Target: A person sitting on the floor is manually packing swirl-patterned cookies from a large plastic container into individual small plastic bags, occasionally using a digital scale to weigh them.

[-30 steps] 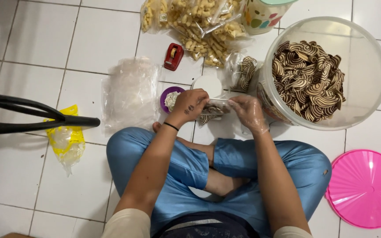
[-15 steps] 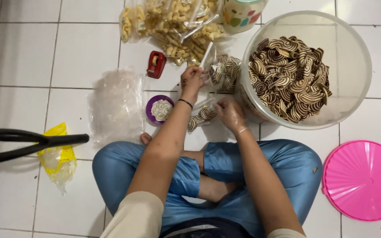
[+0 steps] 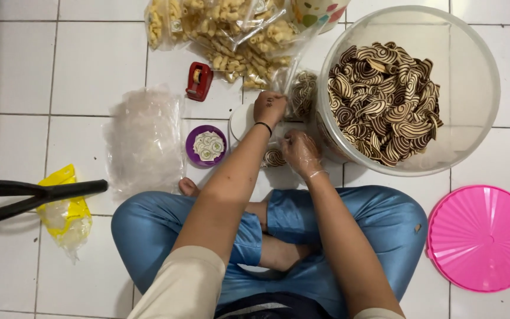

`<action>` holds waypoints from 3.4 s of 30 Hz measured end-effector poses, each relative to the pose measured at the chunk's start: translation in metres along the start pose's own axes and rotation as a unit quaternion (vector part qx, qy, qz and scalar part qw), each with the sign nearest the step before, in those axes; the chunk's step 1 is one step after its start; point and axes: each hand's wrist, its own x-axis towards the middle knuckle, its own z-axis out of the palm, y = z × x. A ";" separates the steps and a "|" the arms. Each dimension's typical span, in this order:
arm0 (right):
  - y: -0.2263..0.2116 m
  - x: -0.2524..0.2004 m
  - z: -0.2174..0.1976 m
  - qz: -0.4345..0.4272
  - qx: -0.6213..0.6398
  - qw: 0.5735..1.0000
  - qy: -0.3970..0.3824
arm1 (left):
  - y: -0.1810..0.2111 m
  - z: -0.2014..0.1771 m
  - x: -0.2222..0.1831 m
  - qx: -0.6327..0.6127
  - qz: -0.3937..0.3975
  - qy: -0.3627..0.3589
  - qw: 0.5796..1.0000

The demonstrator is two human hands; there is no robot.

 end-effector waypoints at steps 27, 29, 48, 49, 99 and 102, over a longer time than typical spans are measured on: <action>-0.053 -0.027 -0.045 0.036 -0.102 0.986 -0.123 | -0.023 -0.096 -0.115 0.384 0.189 -0.204 0.881; -0.056 -0.026 -0.050 0.041 -0.096 0.986 -0.132 | -0.037 -0.094 -0.118 0.397 0.166 -0.218 0.876; -0.021 -0.006 -0.035 0.154 0.062 0.982 -0.086 | 0.032 -0.162 -0.150 0.219 0.174 -0.228 0.933; 0.005 0.002 -0.010 0.156 0.062 0.982 -0.086 | 0.037 -0.161 -0.134 0.219 0.174 -0.230 0.932; 0.047 0.059 0.055 -0.007 0.401 0.915 0.038 | 0.061 -0.069 0.006 -0.011 0.053 -0.150 0.987; 0.030 0.044 0.044 0.020 0.395 0.918 0.038 | 0.069 -0.090 -0.022 -0.017 0.048 -0.140 0.989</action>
